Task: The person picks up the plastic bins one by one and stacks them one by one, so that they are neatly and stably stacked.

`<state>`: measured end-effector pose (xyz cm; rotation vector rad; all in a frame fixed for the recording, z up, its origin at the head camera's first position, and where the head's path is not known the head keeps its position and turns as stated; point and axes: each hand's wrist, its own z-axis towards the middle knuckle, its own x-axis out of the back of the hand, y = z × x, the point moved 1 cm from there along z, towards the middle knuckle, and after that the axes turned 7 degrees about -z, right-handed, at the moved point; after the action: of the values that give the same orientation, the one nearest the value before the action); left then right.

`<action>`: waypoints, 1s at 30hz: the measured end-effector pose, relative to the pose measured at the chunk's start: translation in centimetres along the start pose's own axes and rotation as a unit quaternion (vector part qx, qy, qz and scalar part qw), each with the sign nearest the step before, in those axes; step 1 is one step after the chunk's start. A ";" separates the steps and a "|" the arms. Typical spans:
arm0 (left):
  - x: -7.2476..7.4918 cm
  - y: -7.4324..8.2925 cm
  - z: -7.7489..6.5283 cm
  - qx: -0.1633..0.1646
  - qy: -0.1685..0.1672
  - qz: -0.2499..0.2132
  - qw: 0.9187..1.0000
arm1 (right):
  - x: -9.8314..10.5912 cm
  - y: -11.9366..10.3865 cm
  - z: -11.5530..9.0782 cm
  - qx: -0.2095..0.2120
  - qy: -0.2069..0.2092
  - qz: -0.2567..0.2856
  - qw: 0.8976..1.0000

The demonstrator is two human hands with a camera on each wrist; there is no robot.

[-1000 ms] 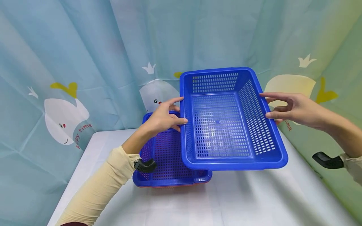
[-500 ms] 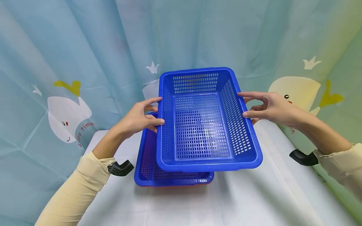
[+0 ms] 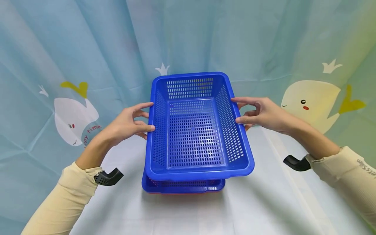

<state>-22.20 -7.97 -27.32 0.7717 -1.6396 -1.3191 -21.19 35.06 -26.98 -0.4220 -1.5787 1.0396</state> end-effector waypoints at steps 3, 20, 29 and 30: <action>0.3 -0.2 -0.2 0.000 -0.001 0.000 1.000 | -0.4 0.0 0.2 0.000 -0.004 0.009 1.000; 2.1 -3.1 -0.5 0.009 -0.012 -0.017 1.000 | -3.2 1.9 1.8 0.015 -0.023 0.053 0.998; 2.5 -5.9 -0.3 0.014 -0.012 -0.033 0.999 | -4.9 3.8 2.5 0.019 -0.035 0.078 0.996; 2.5 -6.2 -0.3 0.015 -0.011 -0.033 0.999 | -5.1 4.0 2.5 0.018 -0.036 0.079 0.996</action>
<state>-23.36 -11.79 -32.70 0.8387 -1.6672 -1.3572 -23.08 32.50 -33.13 -0.4965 -1.6086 1.2145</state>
